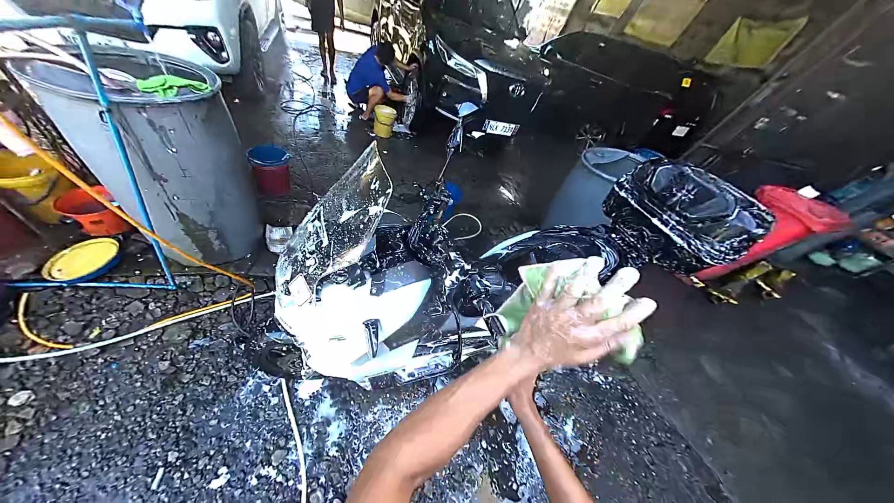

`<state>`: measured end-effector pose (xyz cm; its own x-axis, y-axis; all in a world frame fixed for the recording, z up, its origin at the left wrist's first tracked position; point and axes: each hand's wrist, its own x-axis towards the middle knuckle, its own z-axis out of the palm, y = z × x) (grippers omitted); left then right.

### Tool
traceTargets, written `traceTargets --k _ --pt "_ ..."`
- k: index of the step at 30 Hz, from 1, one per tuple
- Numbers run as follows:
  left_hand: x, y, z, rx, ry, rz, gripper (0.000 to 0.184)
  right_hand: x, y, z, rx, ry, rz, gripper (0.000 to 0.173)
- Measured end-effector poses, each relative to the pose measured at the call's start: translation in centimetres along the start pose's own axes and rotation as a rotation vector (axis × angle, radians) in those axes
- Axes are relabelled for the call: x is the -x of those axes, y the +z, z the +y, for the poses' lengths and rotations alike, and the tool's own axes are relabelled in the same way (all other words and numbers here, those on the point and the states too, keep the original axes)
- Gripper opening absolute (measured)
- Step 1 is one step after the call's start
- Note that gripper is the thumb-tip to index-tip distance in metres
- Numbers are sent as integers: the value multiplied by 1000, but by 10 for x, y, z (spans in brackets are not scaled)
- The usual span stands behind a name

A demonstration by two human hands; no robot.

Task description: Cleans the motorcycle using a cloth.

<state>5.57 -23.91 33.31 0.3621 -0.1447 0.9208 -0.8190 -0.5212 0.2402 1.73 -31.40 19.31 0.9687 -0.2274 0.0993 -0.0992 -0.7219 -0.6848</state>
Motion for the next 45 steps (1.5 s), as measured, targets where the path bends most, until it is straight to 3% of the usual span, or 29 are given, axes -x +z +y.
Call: traceTargets --k 2,3,7,9,12,14,17,19,22,26,29,33,35,37,40,43,45 --pt "1 26 -25 -46 179 251 34 0 2 -10 -38 -188 227 42" --pt "-1 29 -35 -50 237 303 37 -4 4 -11 -66 -242 306 36" --pt "-17 15 -60 -28 237 262 64 5 9 -6 -163 -262 399 43" --pt "-32 -2 -70 24 174 87 56 6 9 -2 -187 -263 396 42" --pt "-77 -32 -84 182 9 -445 32 -4 7 -1 -155 -266 413 42" --pt "-112 -35 -95 312 -128 -862 32 -7 9 1 -146 -226 434 42" --pt "-150 -26 -85 312 -197 -1300 35 -13 12 4 -199 -198 471 39" --pt "-156 -24 -70 215 -176 -1389 43 -14 15 8 -268 -204 477 37" --pt "-152 -41 -45 173 -93 -1374 52 -13 14 15 -339 -230 462 37" --pt "-149 -41 -43 368 120 -1436 30 -24 17 17 -389 -269 454 35" --pt "-164 -43 -48 292 -30 -1637 30 -32 11 17 -323 -271 412 41" --pt "-162 -45 -87 294 -189 -1570 24 -34 3 18 -296 -290 379 46" --pt "-167 -57 -84 336 -197 -1553 25 -35 6 19 -337 -317 380 44" --pt "-160 -65 -66 439 -137 -1441 26 -44 11 23 -363 -356 386 41" --pt "-144 -46 -83 668 -7 -1354 22 -49 11 27 -328 -391 345 43" --pt "-128 -52 -126 696 -81 -1277 32 -48 8 26 -368 -423 327 48" --pt "-98 -60 -150 759 -246 -1055 39 -48 11 25 -461 -424 335 46"
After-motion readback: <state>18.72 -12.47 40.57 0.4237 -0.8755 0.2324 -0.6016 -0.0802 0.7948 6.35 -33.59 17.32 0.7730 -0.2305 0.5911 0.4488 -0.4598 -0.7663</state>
